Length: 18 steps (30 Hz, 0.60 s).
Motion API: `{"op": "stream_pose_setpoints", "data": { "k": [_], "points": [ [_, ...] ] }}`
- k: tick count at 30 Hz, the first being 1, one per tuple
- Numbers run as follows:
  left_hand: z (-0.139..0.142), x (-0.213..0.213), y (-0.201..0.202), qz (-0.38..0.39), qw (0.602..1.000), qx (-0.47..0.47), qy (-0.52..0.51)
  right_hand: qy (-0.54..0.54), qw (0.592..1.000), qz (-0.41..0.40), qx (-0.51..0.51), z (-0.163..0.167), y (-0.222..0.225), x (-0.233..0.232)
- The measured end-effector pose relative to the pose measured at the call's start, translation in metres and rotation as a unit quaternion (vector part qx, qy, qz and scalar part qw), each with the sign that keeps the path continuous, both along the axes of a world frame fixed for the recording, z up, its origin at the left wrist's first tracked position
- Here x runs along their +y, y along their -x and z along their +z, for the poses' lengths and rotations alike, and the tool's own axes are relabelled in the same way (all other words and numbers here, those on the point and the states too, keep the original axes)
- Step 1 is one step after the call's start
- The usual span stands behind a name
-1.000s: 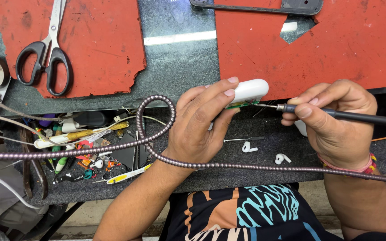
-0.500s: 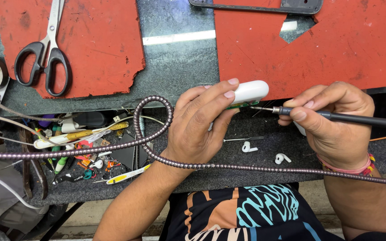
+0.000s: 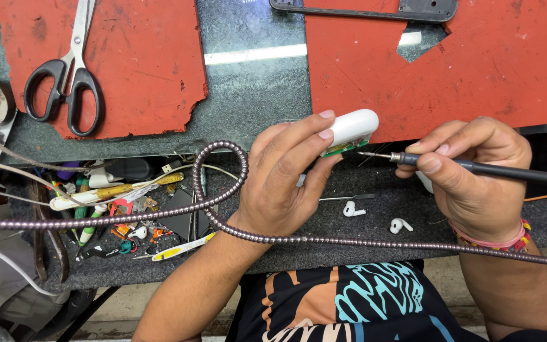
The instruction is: The person uses tweezers to adjust a component on a smartphone frame, then shifts focus to a white wireless earbud case. They open the case, remove the earbuds, and use a soldering iron and tweezers to work on the internal circuit board and battery area. The case remains open with components exposed at the end.
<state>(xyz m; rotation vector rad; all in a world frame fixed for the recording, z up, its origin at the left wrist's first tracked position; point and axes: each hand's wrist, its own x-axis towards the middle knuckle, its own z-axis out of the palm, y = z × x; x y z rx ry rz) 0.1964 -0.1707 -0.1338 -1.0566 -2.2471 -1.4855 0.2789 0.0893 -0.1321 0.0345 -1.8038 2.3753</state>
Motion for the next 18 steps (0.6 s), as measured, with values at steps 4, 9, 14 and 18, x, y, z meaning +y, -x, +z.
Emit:
{"op": "stream_pose_setpoints", "data": {
  "k": [4, 9, 14, 18],
  "points": [
    [0.000, -0.001, 0.000, -0.002, 1.000, -0.003, -0.001, 0.015, 1.000, 0.000, 0.019, -0.001, 0.001, 0.001],
    [0.000, 0.000, 0.000, -0.001, 1.000, -0.004, -0.011, 0.032, 0.993, -0.029, 0.111, 0.000, 0.009, 0.001],
    [0.001, 0.002, -0.003, 0.013, 0.999, -0.005, -0.030, -0.169, 0.940, -0.111, 0.275, 0.004, 0.016, -0.020],
    [0.004, 0.004, -0.006, 0.010, 0.999, 0.009, -0.031, -0.501, 0.813, -0.124, 0.270, 0.018, 0.012, -0.037]
  ]
}}
